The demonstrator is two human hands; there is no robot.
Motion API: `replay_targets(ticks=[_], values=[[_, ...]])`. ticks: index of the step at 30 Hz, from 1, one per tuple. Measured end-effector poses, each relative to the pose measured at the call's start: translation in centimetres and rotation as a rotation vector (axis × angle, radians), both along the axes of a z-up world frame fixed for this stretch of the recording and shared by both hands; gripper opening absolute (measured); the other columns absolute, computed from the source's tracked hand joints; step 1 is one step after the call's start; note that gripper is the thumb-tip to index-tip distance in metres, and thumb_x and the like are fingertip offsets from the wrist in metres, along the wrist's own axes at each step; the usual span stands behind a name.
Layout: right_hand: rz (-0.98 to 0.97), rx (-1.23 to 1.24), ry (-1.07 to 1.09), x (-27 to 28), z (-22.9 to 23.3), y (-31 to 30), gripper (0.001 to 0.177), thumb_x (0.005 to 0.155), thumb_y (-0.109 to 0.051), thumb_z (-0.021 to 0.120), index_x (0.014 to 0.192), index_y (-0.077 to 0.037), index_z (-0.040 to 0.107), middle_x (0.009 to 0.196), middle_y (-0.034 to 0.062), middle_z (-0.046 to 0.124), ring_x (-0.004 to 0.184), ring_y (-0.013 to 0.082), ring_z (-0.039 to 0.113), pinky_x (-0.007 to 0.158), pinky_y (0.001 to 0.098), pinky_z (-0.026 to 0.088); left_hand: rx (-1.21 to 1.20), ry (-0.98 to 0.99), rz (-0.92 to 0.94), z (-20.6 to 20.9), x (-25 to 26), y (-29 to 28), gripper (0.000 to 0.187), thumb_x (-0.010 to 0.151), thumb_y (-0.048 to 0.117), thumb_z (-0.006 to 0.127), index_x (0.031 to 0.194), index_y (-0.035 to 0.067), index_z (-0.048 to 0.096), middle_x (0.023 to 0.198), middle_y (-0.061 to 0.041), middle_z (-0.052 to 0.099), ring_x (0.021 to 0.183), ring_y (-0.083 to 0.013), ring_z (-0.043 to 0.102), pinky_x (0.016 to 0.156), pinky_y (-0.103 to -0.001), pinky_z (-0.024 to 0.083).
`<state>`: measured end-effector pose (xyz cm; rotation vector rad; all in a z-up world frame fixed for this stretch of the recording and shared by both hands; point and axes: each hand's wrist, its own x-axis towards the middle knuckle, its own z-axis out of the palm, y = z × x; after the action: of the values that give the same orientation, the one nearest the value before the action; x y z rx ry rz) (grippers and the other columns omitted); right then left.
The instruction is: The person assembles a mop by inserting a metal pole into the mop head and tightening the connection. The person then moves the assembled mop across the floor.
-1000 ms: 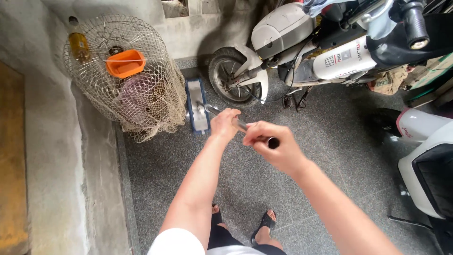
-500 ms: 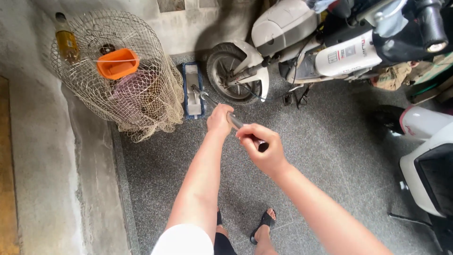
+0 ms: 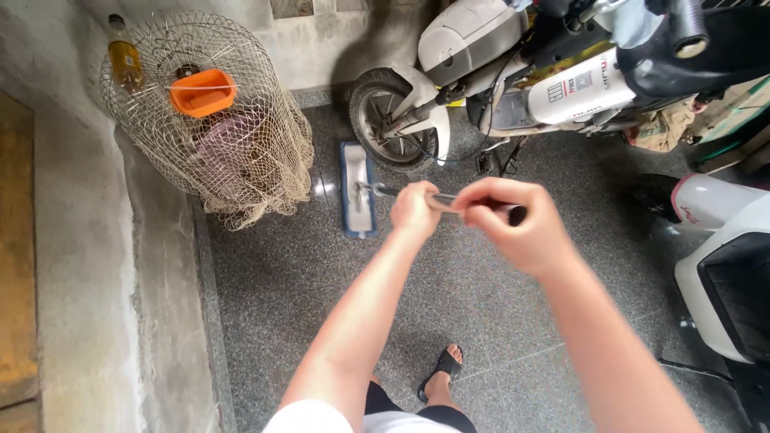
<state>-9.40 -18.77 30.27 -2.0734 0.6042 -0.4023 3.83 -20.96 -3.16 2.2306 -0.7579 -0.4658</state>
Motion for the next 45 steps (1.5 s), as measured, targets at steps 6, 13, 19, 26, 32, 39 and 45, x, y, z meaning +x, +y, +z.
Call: replay_targets(ticks=[6,13,19,26,32,39,45], values=[[-0.001,-0.004,0.018,-6.0,3.7,-0.3,0.02,0.08,0.0,0.064,0.082,-0.01,0.082,0.063,0.0095,0.073,0.062,0.0104,0.054,0.061,0.0272,0.049,-0.072,0.085,-0.032,5.6,-8.2,1.2,0.025,0.075,0.037,0.079,0.099,0.039,0.071,0.103,0.014,0.073,0.116,-0.0161,0.069,0.101,-0.042,0.055],[-0.227,-0.065,-0.123,-10.7,3.9,-0.1,0.031,0.086,0.003,0.07,0.116,-0.004,0.073,0.084,0.008,0.075,0.075,0.0104,0.064,0.066,0.0184,0.039,-0.199,0.12,-0.311,13.8,-10.7,2.2,0.005,0.089,0.018,0.073,0.093,0.017,0.075,0.157,-0.004,0.053,0.157,-0.0271,0.029,0.131,-0.05,0.017],[-0.314,-0.611,-0.282,-11.6,2.2,-1.6,0.03,0.095,0.016,0.062,0.124,0.011,0.067,0.113,0.02,0.067,0.084,0.0225,0.058,0.066,0.0294,0.046,0.022,0.142,-0.464,15.6,-9.8,1.6,0.01,0.088,0.018,0.071,0.097,0.02,0.074,0.095,0.001,0.076,0.093,-0.0192,0.072,0.09,-0.039,0.056],[-0.139,-0.929,-0.506,-13.2,-1.4,-5.9,0.014,0.087,0.017,0.06,0.094,0.019,0.072,0.083,0.0248,0.064,0.061,0.0239,0.041,0.056,0.0345,0.032,0.113,0.14,-0.512,15.7,-9.8,2.4,0.014,0.092,0.023,0.069,0.104,0.02,0.075,0.098,0.001,0.077,0.09,-0.0161,0.071,0.086,-0.033,0.057],[-0.181,-0.726,-0.498,-11.4,-5.8,-4.1,0.011,0.094,0.013,0.058,0.097,0.017,0.068,0.086,0.0218,0.059,0.071,0.0276,0.045,0.069,0.0377,0.037,0.05,0.023,-0.414,9.3,-7.1,6.7,0.018,0.081,0.024,0.069,0.096,0.018,0.077,0.099,-0.003,0.079,0.097,-0.029,0.072,0.089,-0.041,0.054],[-0.215,-0.55,-0.527,-5.4,-12.6,-0.8,0.013,0.087,-0.005,0.066,0.085,-0.01,0.078,0.07,0.0097,0.063,0.062,0.0276,0.057,0.063,0.0401,0.048,0.249,0.032,-0.314,4.4,-2.3,16.0,0.029,0.089,0.039,0.06,0.102,0.019,0.077,0.099,-0.011,0.079,0.107,-0.0342,0.075,0.095,-0.049,0.058],[-0.105,-0.147,-0.569,-1.3,-13.5,5.8,0.014,0.089,-0.002,0.066,0.101,-0.005,0.075,0.092,0.0143,0.074,0.083,0.0259,0.072,0.077,0.0398,0.059,0.268,0.067,-0.15,3.0,-0.5,23.4,0.026,0.09,0.038,0.063,0.103,0.019,0.076,0.099,-0.01,0.079,0.107,-0.0313,0.075,0.096,-0.048,0.058]])
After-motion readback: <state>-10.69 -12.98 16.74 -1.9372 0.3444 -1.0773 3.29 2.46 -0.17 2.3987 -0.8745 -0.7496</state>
